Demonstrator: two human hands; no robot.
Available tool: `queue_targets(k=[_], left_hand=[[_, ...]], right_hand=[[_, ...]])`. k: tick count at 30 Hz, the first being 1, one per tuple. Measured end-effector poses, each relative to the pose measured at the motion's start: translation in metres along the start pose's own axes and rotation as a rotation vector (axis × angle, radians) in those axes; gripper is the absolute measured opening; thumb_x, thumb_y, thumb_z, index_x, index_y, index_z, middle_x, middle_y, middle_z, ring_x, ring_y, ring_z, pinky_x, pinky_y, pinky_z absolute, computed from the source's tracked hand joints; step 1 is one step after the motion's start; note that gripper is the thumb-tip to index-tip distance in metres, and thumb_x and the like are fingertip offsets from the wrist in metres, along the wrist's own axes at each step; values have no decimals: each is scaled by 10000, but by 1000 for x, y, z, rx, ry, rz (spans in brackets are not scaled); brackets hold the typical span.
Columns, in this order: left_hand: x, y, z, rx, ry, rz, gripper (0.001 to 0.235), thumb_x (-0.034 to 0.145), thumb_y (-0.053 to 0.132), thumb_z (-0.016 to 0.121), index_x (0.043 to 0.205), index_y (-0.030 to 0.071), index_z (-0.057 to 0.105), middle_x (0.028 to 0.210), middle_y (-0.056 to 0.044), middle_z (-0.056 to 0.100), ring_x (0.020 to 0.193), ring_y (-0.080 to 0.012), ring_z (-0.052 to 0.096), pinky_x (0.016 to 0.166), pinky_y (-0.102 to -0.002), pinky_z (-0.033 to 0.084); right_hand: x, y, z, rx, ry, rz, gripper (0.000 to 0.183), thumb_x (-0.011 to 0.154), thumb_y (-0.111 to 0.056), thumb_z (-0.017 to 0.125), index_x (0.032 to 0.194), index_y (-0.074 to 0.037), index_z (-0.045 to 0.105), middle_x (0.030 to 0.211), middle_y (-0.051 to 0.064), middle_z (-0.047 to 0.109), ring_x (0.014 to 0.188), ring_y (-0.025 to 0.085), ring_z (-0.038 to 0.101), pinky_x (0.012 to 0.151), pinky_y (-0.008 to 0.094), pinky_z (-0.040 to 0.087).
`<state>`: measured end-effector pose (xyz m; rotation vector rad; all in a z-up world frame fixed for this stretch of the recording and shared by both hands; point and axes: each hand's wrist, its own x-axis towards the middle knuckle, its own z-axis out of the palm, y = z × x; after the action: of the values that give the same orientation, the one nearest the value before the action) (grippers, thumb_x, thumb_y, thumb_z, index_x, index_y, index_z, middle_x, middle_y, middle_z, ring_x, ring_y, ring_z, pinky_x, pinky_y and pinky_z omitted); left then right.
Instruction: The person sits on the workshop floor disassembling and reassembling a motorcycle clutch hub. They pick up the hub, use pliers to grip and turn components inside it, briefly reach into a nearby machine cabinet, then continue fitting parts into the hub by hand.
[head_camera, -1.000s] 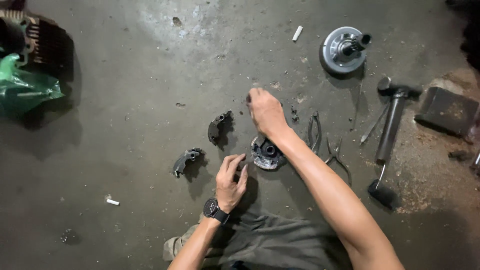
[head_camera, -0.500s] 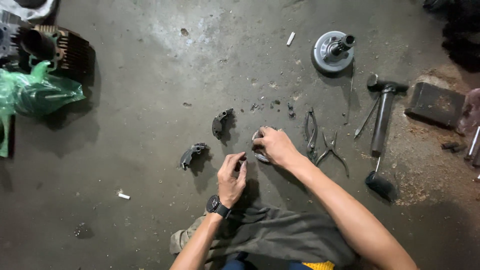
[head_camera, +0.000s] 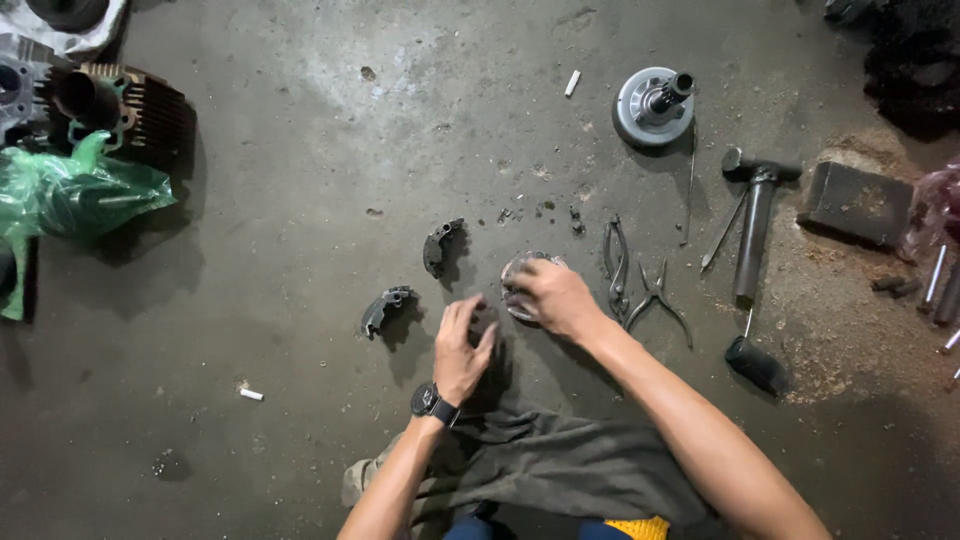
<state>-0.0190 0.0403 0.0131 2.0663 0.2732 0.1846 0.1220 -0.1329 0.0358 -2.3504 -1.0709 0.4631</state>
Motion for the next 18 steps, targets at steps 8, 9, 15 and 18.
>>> queue_targets(k=[8,9,15,18], left_hand=[[55,27,11,409,-316,-61,1205,507,395,970,1483,7,379,1272,-180,512,1174,-383,490,962,-541,418],[55,22,14,412,-322,-61,1205,507,395,970,1483,7,379,1272,-180,512,1174,-383,490,962,-541,418],[44,-1,28,373,-244,17,1001,612,440,944,1449,92,523,1235,-116,539,1136,-323,500,985,-525,389],[45,2,27,369,-247,-8,1002,605,441,944,1447,94,525,1223,-116,537,1131,-325,495,982,-513,391]], right_hand=[[-51,57,20,63,225,449,154,904,-114,750,1002,5,748,896,188,719,759,316,714,706,417,579],[-50,56,20,67,225,453,154,904,-114,750,1002,5,748,896,188,719,759,316,714,706,417,579],[-51,54,14,254,313,439,128,877,-61,726,977,12,756,850,195,711,743,326,700,677,411,539],[-48,51,8,256,292,433,127,884,-70,727,976,12,756,838,194,704,738,328,695,673,410,532]])
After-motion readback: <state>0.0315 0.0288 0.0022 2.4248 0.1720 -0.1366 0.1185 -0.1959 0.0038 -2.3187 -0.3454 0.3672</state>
